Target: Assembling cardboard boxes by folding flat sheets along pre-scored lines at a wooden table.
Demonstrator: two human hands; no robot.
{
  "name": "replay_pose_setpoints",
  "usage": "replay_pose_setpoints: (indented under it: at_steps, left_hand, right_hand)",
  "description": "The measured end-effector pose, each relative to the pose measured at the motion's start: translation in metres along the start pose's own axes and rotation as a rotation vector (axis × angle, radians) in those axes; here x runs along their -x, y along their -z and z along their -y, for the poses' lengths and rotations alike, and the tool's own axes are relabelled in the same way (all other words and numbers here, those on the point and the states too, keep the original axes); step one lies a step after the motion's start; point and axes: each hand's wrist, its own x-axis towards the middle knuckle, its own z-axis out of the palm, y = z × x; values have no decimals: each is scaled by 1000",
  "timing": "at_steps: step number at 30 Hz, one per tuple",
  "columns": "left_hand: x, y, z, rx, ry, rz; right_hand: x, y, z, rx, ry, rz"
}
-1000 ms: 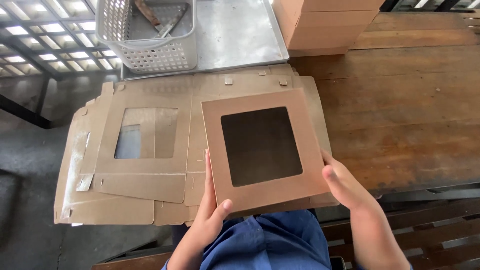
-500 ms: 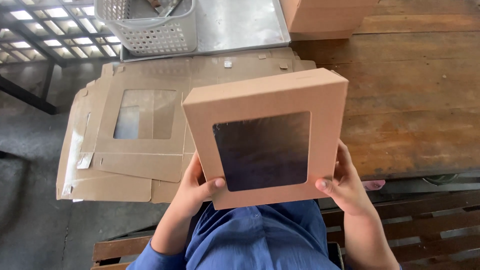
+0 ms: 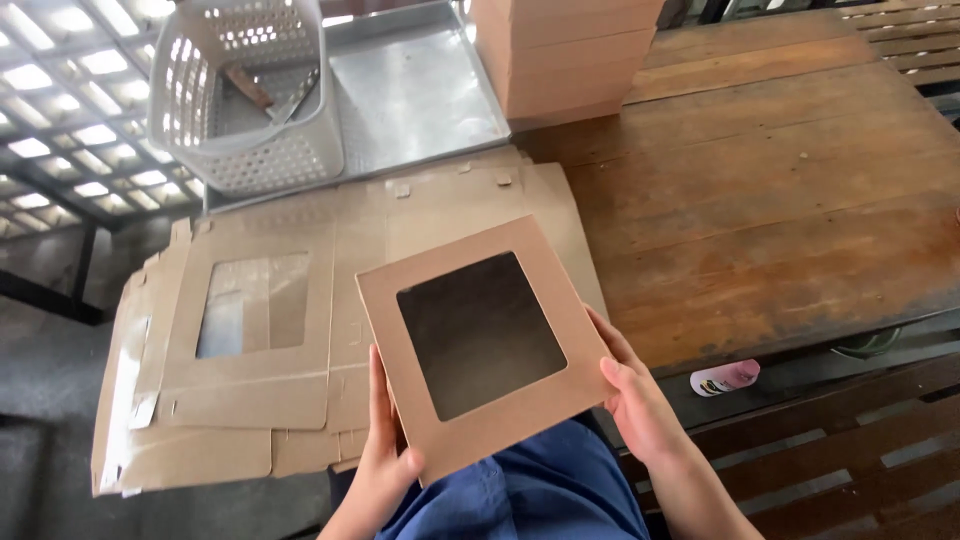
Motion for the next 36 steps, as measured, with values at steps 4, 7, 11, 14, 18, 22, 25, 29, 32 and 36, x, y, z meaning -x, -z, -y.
replay_pose_setpoints:
  at_steps: [4,7,11,14,18,22,25,29,32,36]
  left_hand:
    - [-8,-1,-14,-64,26,198]
    - [-25,-6,-21,-84,249,254]
    - [-72,-36,-64,-344,570,305]
    - [-109,-44,-59,-391,617,445]
    - [-172,-66,-45,-521,529,591]
    - [-223,-114,-52,-649,738,678]
    - [-244,-135,-37,-579,707,758]
    - [-265,-154,-22,-672,720,763]
    - [-274,-164,-17,-780,722,720]
    - [-283,-170,-1,-911,618,615]
  right_hand:
    - [9,23,-5,75,190,17]
    - [15,46,-4,42,268,177]
    - [17,65,17,-22,250,300]
    - [9,80,29,36,303,218]
    - [2,95,43,178,356,-49]
    - [0,129,47,302,491,-180]
    - [5,153,47,374,410,-354]
    - [7,171,45,394,435,-421]
    - [6,178,43,448,502,-462]
    - [3,176,52,556,446,-633]
